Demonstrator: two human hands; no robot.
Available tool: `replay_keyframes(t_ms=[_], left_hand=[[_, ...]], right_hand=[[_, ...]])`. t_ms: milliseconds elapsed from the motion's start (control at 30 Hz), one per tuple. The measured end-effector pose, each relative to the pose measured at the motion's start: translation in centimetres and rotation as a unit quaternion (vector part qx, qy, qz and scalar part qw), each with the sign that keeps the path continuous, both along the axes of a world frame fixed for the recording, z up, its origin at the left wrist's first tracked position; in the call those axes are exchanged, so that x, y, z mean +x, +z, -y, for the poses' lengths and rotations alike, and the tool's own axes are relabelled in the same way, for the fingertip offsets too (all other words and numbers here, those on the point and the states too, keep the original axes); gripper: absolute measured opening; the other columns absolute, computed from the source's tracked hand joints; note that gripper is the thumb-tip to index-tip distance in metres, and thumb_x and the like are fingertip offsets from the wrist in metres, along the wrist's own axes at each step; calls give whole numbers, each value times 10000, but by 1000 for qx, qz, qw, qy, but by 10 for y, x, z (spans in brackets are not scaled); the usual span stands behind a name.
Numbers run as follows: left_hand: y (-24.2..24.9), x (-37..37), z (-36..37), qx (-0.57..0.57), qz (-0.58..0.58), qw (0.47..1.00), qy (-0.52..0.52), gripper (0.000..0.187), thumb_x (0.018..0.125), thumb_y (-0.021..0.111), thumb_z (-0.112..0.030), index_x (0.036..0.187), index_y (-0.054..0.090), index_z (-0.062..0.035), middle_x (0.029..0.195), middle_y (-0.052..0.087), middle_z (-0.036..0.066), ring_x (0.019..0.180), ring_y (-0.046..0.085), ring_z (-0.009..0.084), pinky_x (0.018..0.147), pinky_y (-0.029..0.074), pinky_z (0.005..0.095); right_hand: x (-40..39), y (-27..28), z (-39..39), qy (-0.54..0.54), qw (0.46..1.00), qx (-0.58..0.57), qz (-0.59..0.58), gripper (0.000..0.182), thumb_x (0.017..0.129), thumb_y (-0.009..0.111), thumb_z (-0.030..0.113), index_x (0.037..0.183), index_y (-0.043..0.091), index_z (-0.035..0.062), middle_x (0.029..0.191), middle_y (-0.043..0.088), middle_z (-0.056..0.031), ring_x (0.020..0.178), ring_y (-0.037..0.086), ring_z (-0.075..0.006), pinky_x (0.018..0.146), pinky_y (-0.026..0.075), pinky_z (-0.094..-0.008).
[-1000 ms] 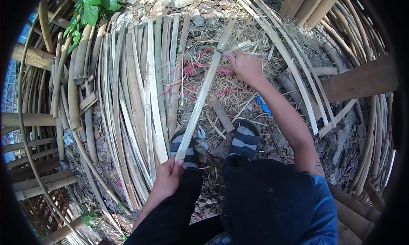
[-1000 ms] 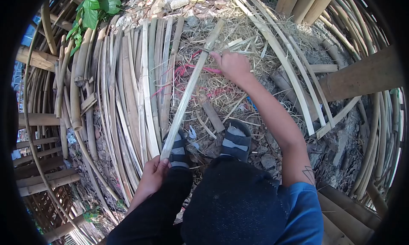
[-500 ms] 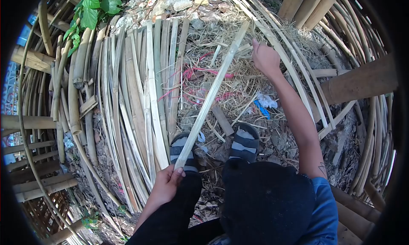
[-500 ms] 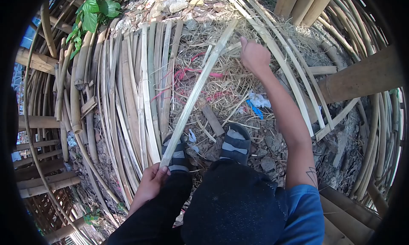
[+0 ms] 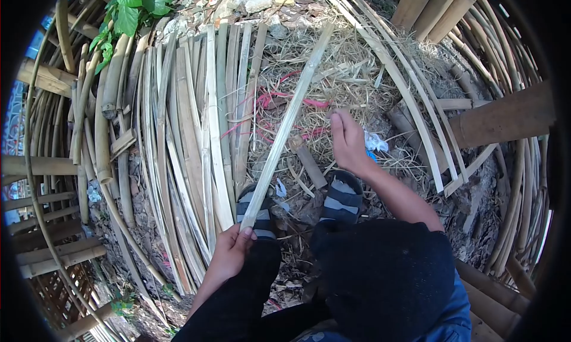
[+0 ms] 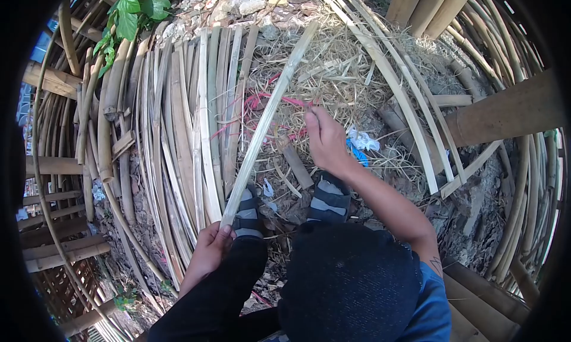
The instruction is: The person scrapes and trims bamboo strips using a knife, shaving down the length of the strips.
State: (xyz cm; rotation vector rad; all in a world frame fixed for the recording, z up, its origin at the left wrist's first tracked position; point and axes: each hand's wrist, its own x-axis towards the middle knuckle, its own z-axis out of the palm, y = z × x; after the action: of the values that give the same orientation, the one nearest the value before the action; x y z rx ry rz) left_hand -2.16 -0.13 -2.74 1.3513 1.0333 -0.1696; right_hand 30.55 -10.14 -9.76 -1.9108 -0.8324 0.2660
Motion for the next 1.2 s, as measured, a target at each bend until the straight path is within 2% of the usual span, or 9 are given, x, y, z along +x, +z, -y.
replay_keyframes(t_ms=[133,233,400,467,600,733,967,1067,1200], left_hand=[[-6,1,-1,-1,14,1000,25,295,1078,478,-277,921,588,-52,634,426,-55,516,362,47,479,278,222],[-6,6,1,24,23,999,27,296,1084,463,-270,924,580,-50,631,414,-56,522,359,48,483,276,226],[0,3,1,29,-13,999,17,312,1084,462,-275,903,571,-46,632,425,-48,532,370,53,492,289,233],[-3,0,2,41,-23,999,-1,326,1083,462,-277,879,568,-46,629,435,-43,522,371,60,487,294,238],[-4,1,1,46,-13,999,8,347,1086,451,-285,864,571,-47,620,433,-41,512,370,64,483,291,239],[0,0,-1,20,-22,999,13,374,1088,447,-302,858,579,-39,623,435,-36,528,373,67,497,306,242],[0,0,-2,-24,-33,999,28,410,1090,441,-327,842,583,-32,621,444,-24,527,388,74,494,324,249],[-4,-2,1,-1,-23,999,34,436,1092,417,-352,831,575,-40,572,381,-50,445,316,59,413,245,241],[0,1,2,-6,-30,999,36,440,1090,421,-359,832,576,-38,572,387,-45,443,320,60,411,249,241]], right_hand=[[-70,-1,0,236,954,36,184,348,947,652,363,814,588,48,595,595,-109,512,614,-297,493,486,-400],[-99,-11,-6,264,932,38,245,361,921,679,357,763,548,60,620,593,-98,540,626,-277,520,501,-397],[-65,-22,-25,151,943,-44,292,497,950,599,485,719,551,46,545,593,-116,474,629,-296,455,511,-415],[-44,-19,-29,136,942,-170,255,514,980,551,486,739,575,32,536,599,-135,462,633,-310,442,510,-433],[-51,-4,-29,158,954,-160,197,544,999,513,491,731,588,24,524,596,-155,461,636,-335,440,512,-454],[-92,-13,-8,275,926,-60,253,539,999,514,492,715,580,38,526,598,-146,448,625,-327,437,501,-458],[-68,-19,-12,230,908,-132,325,465,969,580,454,742,561,49,549,588,-94,463,625,-252,418,480,-378],[-62,-33,-17,195,911,-114,345,474,966,583,464,747,569,45,542,583,-86,456,624,-244,407,473,-377],[-45,-43,-22,173,914,-126,345,528,972,553,508,704,579,54,537,600,-105,443,630,-271,390,486,-404]])
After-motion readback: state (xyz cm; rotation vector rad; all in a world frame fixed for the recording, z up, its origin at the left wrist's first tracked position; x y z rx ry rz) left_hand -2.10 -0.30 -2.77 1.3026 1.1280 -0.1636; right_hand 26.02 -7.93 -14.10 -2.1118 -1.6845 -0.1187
